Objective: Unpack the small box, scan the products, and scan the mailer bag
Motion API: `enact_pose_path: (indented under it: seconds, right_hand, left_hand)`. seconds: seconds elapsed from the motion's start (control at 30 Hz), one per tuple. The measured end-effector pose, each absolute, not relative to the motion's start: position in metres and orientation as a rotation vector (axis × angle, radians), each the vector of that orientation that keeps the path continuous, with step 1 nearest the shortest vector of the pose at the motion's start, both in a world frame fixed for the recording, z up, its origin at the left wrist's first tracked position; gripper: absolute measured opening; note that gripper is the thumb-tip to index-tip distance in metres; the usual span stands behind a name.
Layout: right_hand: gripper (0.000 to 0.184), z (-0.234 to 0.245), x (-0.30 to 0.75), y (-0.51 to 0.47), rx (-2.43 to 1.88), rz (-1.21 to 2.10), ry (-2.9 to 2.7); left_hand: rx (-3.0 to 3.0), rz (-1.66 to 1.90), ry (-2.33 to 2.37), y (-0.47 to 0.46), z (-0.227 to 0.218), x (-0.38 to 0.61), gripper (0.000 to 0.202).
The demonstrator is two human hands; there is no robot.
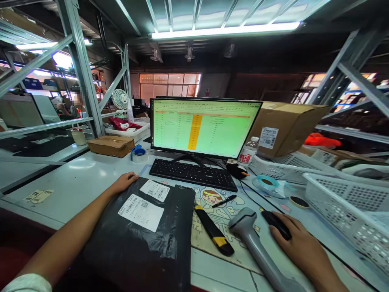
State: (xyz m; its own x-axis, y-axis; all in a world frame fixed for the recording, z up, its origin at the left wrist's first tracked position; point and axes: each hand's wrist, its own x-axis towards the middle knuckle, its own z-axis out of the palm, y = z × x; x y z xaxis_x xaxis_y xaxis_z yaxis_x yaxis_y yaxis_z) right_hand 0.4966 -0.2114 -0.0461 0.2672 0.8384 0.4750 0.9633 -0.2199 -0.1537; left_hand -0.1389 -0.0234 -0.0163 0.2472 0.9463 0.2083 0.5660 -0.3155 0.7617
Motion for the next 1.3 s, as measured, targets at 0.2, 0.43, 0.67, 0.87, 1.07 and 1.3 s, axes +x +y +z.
enact_pose_path:
  seconds: [0.2,0.43,0.67,0.87,1.07,1.3]
  right_hand:
    - [0.075,-0.030,0.481,-0.218,-2.176,-0.203,-1.600]
    - [0.074,-0.033,0.483,-0.217,-2.156,-0.243,-1.603]
    - [0.064,-0.039,0.487,-0.215,-2.087,-0.264,-1.590]
    - [0.064,-0.039,0.486,-0.215,-2.084,-0.229,-1.565]
    - [0.065,-0.039,0.486,-0.217,-2.141,-0.235,-1.587]
    - [0.062,-0.036,0.477,-0.221,-2.214,-0.286,-1.554]
  left_hand:
    - [1.976,0.889,1.361,-0.025,-0.015,-0.139,0.050]
    - [1.991,0.913,1.371,-0.024,-0.015,-0.138,0.049]
    - [1.986,0.921,1.375,-0.026,-0.013,-0.138,0.050]
    - [1.990,0.911,1.386,-0.026,-0.012,-0.138,0.050]
    - [2.015,0.893,1.373,-0.028,-0.012,-0.139,0.052]
    - [1.984,0.896,1.377,-0.025,-0.014,-0.139,0.057]
